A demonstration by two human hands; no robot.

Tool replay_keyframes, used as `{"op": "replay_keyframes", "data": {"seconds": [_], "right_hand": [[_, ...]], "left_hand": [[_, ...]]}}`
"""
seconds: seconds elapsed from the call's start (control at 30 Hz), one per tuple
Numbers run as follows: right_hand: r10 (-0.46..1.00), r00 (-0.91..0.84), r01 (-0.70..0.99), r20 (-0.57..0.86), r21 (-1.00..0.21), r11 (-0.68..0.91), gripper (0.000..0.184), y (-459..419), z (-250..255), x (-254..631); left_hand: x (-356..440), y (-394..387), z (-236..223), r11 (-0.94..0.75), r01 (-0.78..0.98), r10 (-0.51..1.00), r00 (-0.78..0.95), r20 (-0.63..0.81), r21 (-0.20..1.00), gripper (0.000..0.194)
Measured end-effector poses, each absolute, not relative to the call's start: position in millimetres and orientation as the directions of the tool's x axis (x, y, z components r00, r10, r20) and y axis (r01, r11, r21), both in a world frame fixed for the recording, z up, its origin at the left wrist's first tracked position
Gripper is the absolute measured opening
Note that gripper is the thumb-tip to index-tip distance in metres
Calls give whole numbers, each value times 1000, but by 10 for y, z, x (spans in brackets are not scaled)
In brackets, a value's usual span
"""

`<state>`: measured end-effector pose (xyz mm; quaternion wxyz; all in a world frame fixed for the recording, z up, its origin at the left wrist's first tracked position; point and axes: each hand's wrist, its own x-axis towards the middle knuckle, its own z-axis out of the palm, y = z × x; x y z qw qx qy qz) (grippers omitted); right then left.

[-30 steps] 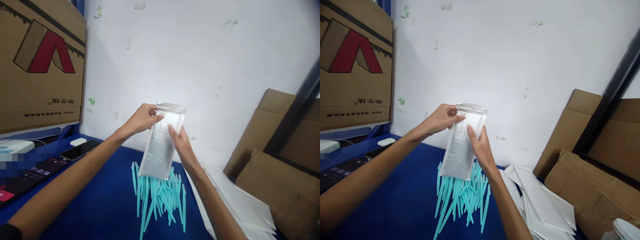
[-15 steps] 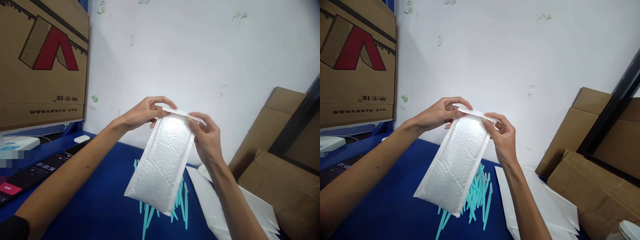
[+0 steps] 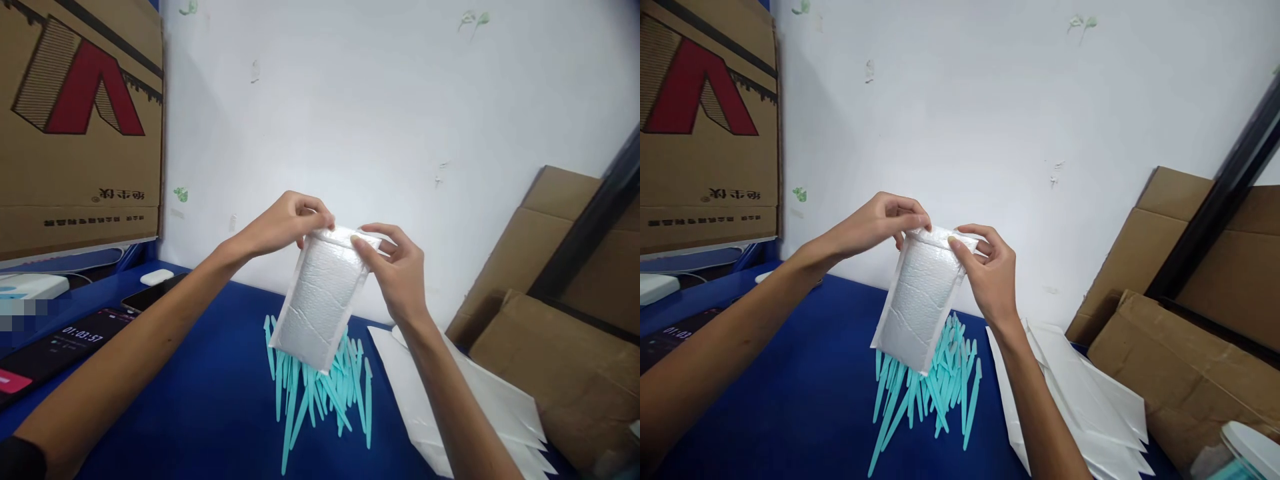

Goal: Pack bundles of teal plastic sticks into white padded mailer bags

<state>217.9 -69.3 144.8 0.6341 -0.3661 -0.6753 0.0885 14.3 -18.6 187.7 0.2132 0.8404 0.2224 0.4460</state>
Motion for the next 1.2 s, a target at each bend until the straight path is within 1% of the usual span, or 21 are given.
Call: {"op": "replay_keyframes", "data": {"seconds": [0.07,0.13,0.2,0.23,0.3,0.33,0.4,0.47,0.53,0.6,0.63,0.73,0.8,0.87,0.93,1.0,1.1,1.2], "right_hand": [[568,102,468,816,-544,697,22,-693,1420,2140],[510,136,577,849,-487,656,17,-699,1394,2105],[459,153,674,875,-432,599,14,-717,1377,2076],[445,156,705,882,-415,575,14,-728,1373,2062],[453,168,702,875,-429,568,16,-756,1375,2037],[477,178,662,861,-464,589,19,-771,1380,2025],[550,181,519,815,-555,650,29,-801,1398,2006],[619,155,361,770,-628,690,38,-830,1423,1994],[666,106,262,739,-667,698,44,-855,1452,1991],[698,57,234,714,-689,686,47,-871,1479,1997],[704,47,248,709,-691,679,46,-875,1491,2004],[681,94,339,726,-666,664,41,-869,1517,2051],[656,144,373,741,-655,657,37,-852,1527,2104],[657,165,372,735,-664,649,32,-832,1537,2165],[674,164,363,720,-679,637,28,-819,1547,2215],[689,153,357,708,-690,630,26,-820,1560,2241],[689,145,355,710,-687,633,25,-848,1577,2235],[677,129,379,724,-667,641,25,-882,1583,2207]], "left_hand": [[192,-213,1829,-842,327,538,457,708,429,26],[245,-265,1780,-840,450,495,411,766,302,25],[296,-353,1743,-828,522,454,409,791,205,31],[320,-407,1732,-828,530,453,437,777,185,35],[361,-518,1722,-836,513,475,497,726,196,40],[380,-566,1721,-840,499,486,513,707,214,41],[411,-620,1723,-848,470,490,520,700,245,40],[428,-598,1726,-853,446,485,492,723,269,38],[420,-500,1737,-847,432,497,437,750,309,35],[374,-350,1761,-829,413,533,380,756,377,33],[333,-266,1779,-816,388,565,374,735,429,31],[143,7,1831,-709,329,704,381,599,624,28],[-24,208,1826,-579,360,807,383,450,732,25],[-200,430,1754,-434,455,891,347,294,778,20],[-359,667,1609,-258,543,927,372,47,799,17],[-485,895,1408,-65,648,906,358,-228,759,23],[-609,1168,1089,57,755,869,284,-405,653,23],[-688,1325,841,125,843,831,199,-519,523,21]]}}
